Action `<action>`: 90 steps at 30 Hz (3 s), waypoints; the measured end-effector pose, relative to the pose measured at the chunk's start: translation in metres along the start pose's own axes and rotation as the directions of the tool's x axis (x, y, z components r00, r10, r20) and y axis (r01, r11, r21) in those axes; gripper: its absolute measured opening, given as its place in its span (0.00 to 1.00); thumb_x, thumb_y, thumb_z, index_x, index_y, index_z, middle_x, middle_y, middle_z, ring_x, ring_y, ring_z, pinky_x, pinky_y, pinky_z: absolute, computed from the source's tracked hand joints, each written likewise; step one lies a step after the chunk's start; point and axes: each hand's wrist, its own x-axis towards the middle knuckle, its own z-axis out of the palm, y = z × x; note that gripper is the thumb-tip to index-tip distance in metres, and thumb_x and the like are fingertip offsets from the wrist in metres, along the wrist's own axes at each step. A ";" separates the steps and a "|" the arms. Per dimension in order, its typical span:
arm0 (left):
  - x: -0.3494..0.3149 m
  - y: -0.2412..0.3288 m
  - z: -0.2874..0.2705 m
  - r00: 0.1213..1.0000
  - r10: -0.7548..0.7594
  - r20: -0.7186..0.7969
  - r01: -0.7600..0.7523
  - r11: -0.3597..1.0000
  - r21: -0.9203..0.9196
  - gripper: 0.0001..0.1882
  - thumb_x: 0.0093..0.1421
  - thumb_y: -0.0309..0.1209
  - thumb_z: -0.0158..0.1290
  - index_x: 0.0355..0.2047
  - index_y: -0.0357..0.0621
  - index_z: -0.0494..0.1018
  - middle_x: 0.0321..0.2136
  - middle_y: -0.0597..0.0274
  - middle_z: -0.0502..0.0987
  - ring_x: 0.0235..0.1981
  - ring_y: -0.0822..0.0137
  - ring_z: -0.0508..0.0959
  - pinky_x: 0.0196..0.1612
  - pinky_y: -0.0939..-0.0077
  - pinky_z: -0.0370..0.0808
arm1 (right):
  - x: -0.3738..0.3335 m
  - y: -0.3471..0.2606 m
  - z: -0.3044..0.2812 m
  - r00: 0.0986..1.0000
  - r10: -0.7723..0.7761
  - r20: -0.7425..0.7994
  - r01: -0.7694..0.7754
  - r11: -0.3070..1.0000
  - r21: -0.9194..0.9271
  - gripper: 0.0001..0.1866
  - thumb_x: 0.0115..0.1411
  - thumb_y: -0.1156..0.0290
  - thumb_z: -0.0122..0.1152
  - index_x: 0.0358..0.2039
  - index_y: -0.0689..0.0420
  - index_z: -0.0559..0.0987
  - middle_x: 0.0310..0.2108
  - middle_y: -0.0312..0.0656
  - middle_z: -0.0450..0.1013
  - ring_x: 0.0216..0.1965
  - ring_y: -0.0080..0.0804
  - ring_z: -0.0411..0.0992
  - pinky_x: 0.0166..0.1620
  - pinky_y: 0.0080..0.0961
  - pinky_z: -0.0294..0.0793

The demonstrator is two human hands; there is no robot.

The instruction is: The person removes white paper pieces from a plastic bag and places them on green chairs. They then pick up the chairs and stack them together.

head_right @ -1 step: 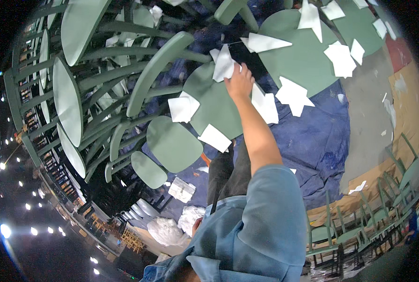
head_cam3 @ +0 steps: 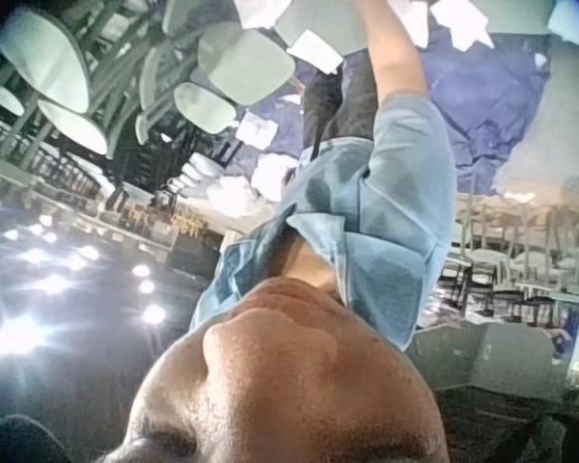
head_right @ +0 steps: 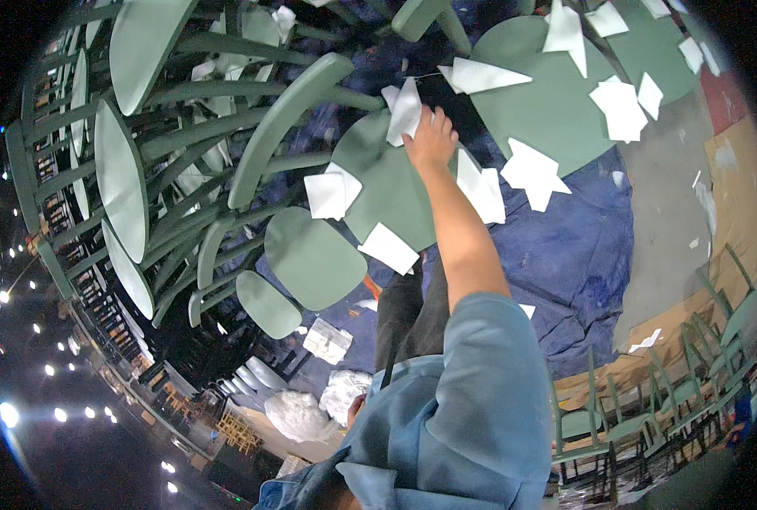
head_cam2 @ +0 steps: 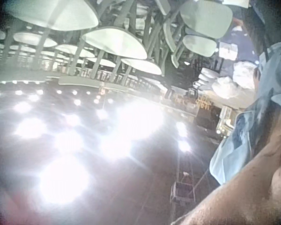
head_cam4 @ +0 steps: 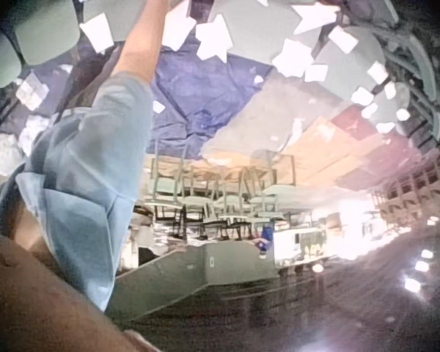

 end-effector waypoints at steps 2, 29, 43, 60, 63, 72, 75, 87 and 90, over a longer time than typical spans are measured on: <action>-0.007 -0.005 0.004 1.000 -0.020 -0.008 0.020 0.999 -0.028 0.15 0.72 0.35 0.51 0.49 0.35 0.76 0.39 0.60 0.80 0.43 0.71 0.76 0.50 0.75 0.71 | 0.022 -0.013 0.019 0.999 -0.013 0.036 0.016 0.995 -0.097 0.47 0.52 0.49 0.75 0.68 0.47 0.63 0.62 0.45 0.66 0.61 0.45 0.67 0.58 0.50 0.64; -0.012 -0.054 0.022 0.978 -0.144 -0.152 0.133 0.988 -0.080 0.22 0.67 0.46 0.55 0.49 0.41 0.79 0.39 0.59 0.82 0.42 0.68 0.79 0.49 0.71 0.74 | -0.143 -0.110 0.123 0.947 -0.090 0.310 0.018 0.974 0.228 0.57 0.45 0.41 0.78 0.67 0.58 0.61 0.63 0.58 0.62 0.59 0.60 0.68 0.60 0.50 0.71; 0.015 -0.094 0.010 0.968 -0.227 -0.107 0.186 0.936 -0.297 0.22 0.66 0.46 0.56 0.52 0.45 0.78 0.40 0.62 0.82 0.42 0.70 0.78 0.49 0.72 0.73 | -0.144 -0.154 0.178 0.949 0.025 0.313 -0.025 1.000 -0.004 0.53 0.46 0.42 0.79 0.61 0.61 0.62 0.56 0.58 0.63 0.54 0.60 0.72 0.54 0.52 0.77; 0.030 -0.047 -0.040 0.993 -0.100 -0.058 0.085 0.973 -0.213 0.13 0.69 0.34 0.55 0.48 0.38 0.77 0.36 0.68 0.79 0.38 0.76 0.74 0.44 0.79 0.72 | -0.297 -0.010 0.090 0.894 -0.114 0.433 0.217 0.956 -0.198 0.45 0.51 0.46 0.74 0.64 0.50 0.64 0.55 0.49 0.68 0.57 0.51 0.68 0.56 0.50 0.69; 0.035 -0.042 -0.050 0.994 -0.084 -0.072 0.069 0.978 -0.196 0.12 0.70 0.33 0.54 0.47 0.38 0.77 0.37 0.68 0.79 0.39 0.75 0.74 0.45 0.80 0.70 | -0.301 -0.015 0.092 0.891 -0.034 0.453 0.127 0.976 -0.177 0.45 0.51 0.49 0.75 0.64 0.49 0.64 0.54 0.48 0.68 0.57 0.51 0.68 0.54 0.50 0.69; 0.063 -0.036 -0.056 0.998 0.012 -0.065 -0.019 0.995 -0.100 0.13 0.70 0.36 0.54 0.44 0.37 0.77 0.37 0.61 0.80 0.39 0.73 0.75 0.45 0.75 0.72 | -0.307 0.002 0.073 0.867 0.072 0.493 0.030 0.980 -0.197 0.46 0.51 0.47 0.75 0.65 0.48 0.62 0.58 0.47 0.66 0.59 0.51 0.67 0.55 0.51 0.68; 0.115 0.004 -0.041 0.970 0.217 -0.109 -0.199 0.968 0.153 0.14 0.69 0.37 0.55 0.43 0.36 0.76 0.36 0.54 0.80 0.38 0.66 0.77 0.44 0.70 0.74 | -0.308 0.013 0.055 0.894 0.045 0.446 -0.017 0.998 -0.066 0.46 0.53 0.49 0.74 0.66 0.50 0.62 0.60 0.51 0.65 0.60 0.54 0.67 0.58 0.51 0.67; 0.441 0.356 0.103 0.497 0.862 0.099 -0.620 0.273 0.736 0.41 0.58 0.56 0.60 0.66 0.49 0.66 0.65 0.44 0.67 0.64 0.39 0.67 0.65 0.52 0.68 | -0.361 0.151 -0.073 0.835 0.306 0.457 -0.436 0.875 0.210 0.33 0.60 0.60 0.72 0.61 0.59 0.70 0.51 0.50 0.70 0.40 0.37 0.75 0.42 0.29 0.77; 0.451 0.346 0.132 0.447 0.894 0.037 -0.569 0.252 0.783 0.36 0.57 0.52 0.63 0.63 0.54 0.71 0.62 0.53 0.70 0.59 0.45 0.72 0.61 0.54 0.71 | -0.383 0.151 -0.062 0.782 0.364 0.506 -0.516 0.833 0.198 0.30 0.60 0.60 0.71 0.59 0.59 0.72 0.46 0.46 0.74 0.38 0.33 0.76 0.41 0.30 0.76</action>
